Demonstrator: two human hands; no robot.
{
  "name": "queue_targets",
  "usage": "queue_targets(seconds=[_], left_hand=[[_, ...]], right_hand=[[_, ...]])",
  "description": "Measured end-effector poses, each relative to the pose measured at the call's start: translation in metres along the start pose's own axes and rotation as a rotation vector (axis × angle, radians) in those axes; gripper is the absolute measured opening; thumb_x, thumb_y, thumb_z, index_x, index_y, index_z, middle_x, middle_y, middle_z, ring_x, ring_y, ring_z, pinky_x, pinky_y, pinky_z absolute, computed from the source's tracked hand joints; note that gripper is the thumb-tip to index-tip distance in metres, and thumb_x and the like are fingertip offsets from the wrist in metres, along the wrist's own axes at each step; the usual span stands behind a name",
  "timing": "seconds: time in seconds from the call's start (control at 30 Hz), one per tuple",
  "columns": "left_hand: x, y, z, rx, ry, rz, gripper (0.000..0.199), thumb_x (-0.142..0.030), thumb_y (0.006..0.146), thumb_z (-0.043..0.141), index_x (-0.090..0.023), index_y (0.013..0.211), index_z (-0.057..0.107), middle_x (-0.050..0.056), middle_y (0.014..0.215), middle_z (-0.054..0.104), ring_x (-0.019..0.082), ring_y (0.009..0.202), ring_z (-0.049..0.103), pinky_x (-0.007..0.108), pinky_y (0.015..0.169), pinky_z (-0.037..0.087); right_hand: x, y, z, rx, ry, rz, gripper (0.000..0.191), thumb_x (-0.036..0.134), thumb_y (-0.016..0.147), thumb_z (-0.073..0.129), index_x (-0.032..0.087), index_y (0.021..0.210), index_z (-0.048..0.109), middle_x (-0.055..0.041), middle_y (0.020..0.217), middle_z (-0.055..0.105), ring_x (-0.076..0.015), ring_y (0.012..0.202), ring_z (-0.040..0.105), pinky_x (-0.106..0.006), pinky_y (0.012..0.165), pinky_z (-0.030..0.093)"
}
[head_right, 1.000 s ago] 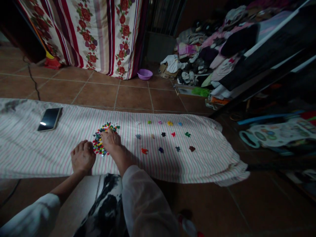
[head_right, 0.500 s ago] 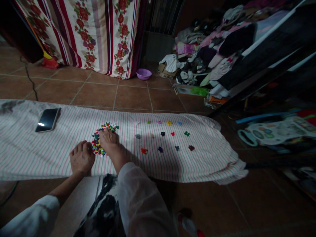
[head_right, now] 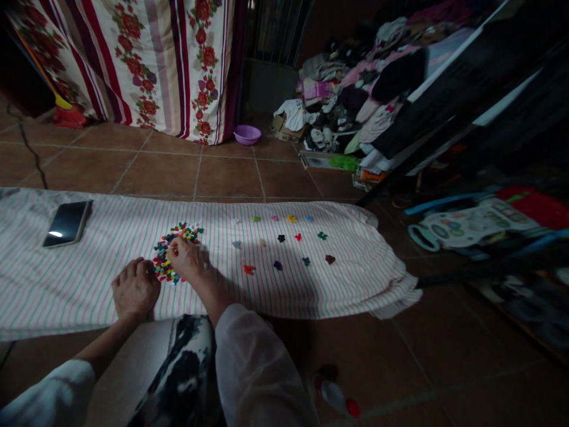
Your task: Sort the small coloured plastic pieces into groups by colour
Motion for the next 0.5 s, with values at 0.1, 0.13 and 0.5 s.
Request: queue_targets(seconds=[0.1, 0.13, 0.5], left_hand=[[-0.001, 0.001, -0.002, 0.011, 0.000, -0.006, 0.027, -0.025, 0.086, 0.044, -0.016, 0.107, 0.057, 0.012, 0.127, 0.059, 0.028, 0.116, 0.052, 0.042, 0.092, 0.037], [-0.002, 0.001, -0.003, 0.015, -0.005, -0.009, 0.027, -0.024, 0.086, 0.043, -0.016, 0.108, 0.057, 0.013, 0.127, 0.058, 0.029, 0.116, 0.052, 0.043, 0.092, 0.037], [0.002, 0.000, 0.002, 0.049, -0.047, -0.030, 0.029, -0.025, 0.087, 0.041, -0.017, 0.110, 0.057, 0.014, 0.129, 0.056, 0.029, 0.120, 0.049, 0.045, 0.094, 0.036]], right_hand=[[-0.013, -0.010, -0.006, -0.090, 0.082, -0.003, 0.013, 0.019, 0.088, 0.057, 0.023, 0.098, 0.063, 0.0001, 0.094, 0.070, -0.0134, 0.090, 0.064, -0.023, 0.081, 0.047], [-0.018, -0.014, -0.010, -0.130, 0.111, -0.007, 0.014, 0.018, 0.087, 0.056, 0.022, 0.098, 0.064, -0.0004, 0.095, 0.070, -0.0131, 0.089, 0.064, -0.023, 0.081, 0.047], [-0.119, -0.041, -0.080, -0.488, 0.124, 0.106, 0.021, 0.021, 0.082, 0.051, 0.018, 0.092, 0.069, -0.0056, 0.085, 0.069, -0.0166, 0.077, 0.063, -0.028, 0.073, 0.051]])
Point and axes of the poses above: each hand's wrist, its own y-axis towards the middle knuckle, its own z-axis out of the palm, x = y × z, the point moved 1 cm from there along y, towards the middle knuckle
